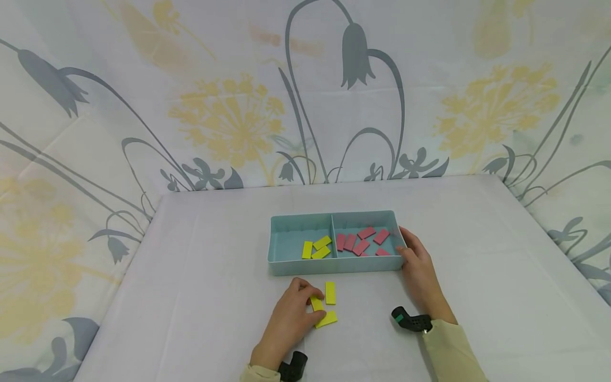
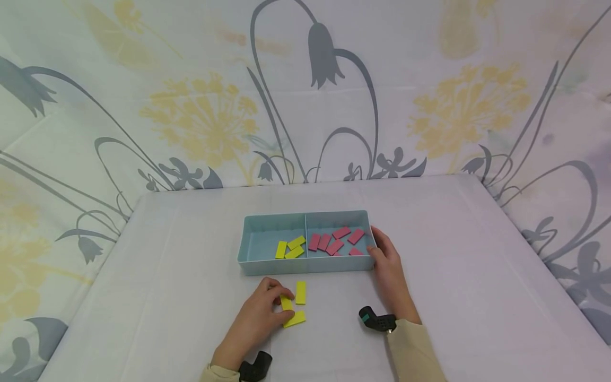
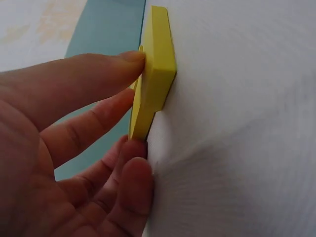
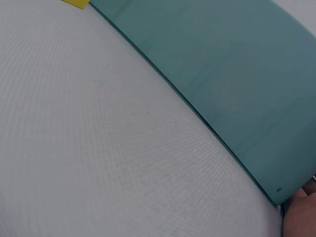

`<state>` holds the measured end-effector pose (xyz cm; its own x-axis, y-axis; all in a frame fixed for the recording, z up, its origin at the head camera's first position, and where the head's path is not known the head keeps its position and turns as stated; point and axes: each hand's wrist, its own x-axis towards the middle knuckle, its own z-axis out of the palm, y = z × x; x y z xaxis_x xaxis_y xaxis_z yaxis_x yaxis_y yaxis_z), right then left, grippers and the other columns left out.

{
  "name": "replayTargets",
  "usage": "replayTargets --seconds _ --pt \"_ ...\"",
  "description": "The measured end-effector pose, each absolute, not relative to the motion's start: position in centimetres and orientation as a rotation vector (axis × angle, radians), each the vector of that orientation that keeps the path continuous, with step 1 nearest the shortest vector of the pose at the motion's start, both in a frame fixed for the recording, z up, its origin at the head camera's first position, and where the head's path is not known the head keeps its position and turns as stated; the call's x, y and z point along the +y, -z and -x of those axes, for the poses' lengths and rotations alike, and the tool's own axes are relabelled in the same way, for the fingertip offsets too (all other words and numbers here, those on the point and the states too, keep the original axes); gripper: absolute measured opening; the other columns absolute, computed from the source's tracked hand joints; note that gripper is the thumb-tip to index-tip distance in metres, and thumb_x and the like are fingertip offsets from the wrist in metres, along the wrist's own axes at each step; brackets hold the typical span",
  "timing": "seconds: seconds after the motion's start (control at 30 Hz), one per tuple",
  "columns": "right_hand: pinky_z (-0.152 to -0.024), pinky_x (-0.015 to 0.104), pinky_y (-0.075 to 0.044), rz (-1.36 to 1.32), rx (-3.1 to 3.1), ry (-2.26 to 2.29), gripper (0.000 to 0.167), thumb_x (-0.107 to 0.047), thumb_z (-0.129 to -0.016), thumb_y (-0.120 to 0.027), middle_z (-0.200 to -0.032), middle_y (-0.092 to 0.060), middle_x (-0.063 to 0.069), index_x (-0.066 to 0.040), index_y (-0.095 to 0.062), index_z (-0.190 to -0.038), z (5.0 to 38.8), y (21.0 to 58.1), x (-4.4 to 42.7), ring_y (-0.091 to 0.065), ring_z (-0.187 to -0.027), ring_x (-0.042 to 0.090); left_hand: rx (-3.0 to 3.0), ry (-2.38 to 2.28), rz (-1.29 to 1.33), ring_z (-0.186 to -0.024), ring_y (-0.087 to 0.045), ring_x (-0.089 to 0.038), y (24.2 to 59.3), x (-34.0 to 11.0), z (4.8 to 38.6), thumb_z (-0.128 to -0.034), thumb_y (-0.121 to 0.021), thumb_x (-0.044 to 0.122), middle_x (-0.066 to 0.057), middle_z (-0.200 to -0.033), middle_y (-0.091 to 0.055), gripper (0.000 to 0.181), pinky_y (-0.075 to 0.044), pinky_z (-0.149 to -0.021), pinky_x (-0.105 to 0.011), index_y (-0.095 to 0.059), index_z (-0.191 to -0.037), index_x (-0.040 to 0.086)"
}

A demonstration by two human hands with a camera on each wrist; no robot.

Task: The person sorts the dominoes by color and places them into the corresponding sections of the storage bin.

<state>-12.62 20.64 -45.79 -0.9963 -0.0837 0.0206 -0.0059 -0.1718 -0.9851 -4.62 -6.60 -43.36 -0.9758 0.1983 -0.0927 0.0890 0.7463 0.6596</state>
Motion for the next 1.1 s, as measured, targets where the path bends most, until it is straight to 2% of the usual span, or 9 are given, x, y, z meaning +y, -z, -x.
replayTargets --seconds 0.3,0.5,0.63,0.87,1.1 --pt "-0.096 0.018 -0.031 0.116 1.981 2.371 0.050 -0.016 -0.095 -0.039 -0.145 -0.014 0.009 -0.008 -0.022 -0.141 12.62 45.81 20.71 -0.016 -0.130 0.025 2.845 -0.981 -0.243 -0.083 -0.042 -0.013 43.27 -6.57 4.37 -0.0764 -0.069 0.019 0.003 -0.097 -0.043 0.012 -0.043 -0.072 -0.028 -0.066 -0.088 0.019" --pt "-0.096 0.018 -0.031 0.123 1.971 2.385 0.049 -0.014 -0.095 -0.040 -0.145 -0.015 0.009 -0.007 -0.022 -0.140 12.63 45.85 20.65 -0.016 -0.130 0.024 2.893 -0.922 -0.268 -0.086 -0.042 -0.016 43.26 -6.46 4.31 -0.0763 -0.067 0.015 0.000 -0.099 -0.044 0.005 -0.043 -0.074 -0.030 -0.065 -0.079 0.018" --pt "-0.096 0.018 -0.030 0.116 1.969 2.382 0.050 -0.015 -0.095 -0.040 -0.145 -0.015 0.008 -0.008 -0.022 -0.141 12.65 45.88 20.66 -0.015 -0.131 0.023 2.910 -0.899 -0.268 -0.088 -0.041 -0.017 43.41 -6.33 4.26 -0.0750 -0.070 0.017 -0.001 -0.101 -0.043 0.010 -0.042 -0.073 -0.028 -0.060 -0.078 0.018" --pt "-0.097 0.018 -0.030 0.111 1.964 2.379 0.051 -0.016 -0.095 -0.041 -0.145 -0.014 0.008 -0.007 -0.021 -0.141 12.72 45.95 20.75 -0.015 -0.131 0.024 2.934 -0.911 -0.218 -0.086 -0.042 -0.017 43.39 -6.23 4.15 -0.0739 -0.069 0.009 -0.003 -0.102 -0.042 0.019 -0.044 -0.072 -0.030 -0.059 -0.088 0.015" --pt "-0.097 0.018 -0.031 0.119 1.968 2.378 0.051 -0.016 -0.095 -0.040 -0.146 -0.014 0.009 -0.006 -0.020 -0.141 12.67 45.93 20.76 -0.014 -0.131 0.025 2.991 -0.832 -0.239 -0.080 -0.041 -0.014 43.44 -6.19 4.05 -0.0728 -0.063 0.007 0.000 -0.093 -0.044 0.033 -0.042 -0.069 -0.028 -0.063 -0.105 0.014"
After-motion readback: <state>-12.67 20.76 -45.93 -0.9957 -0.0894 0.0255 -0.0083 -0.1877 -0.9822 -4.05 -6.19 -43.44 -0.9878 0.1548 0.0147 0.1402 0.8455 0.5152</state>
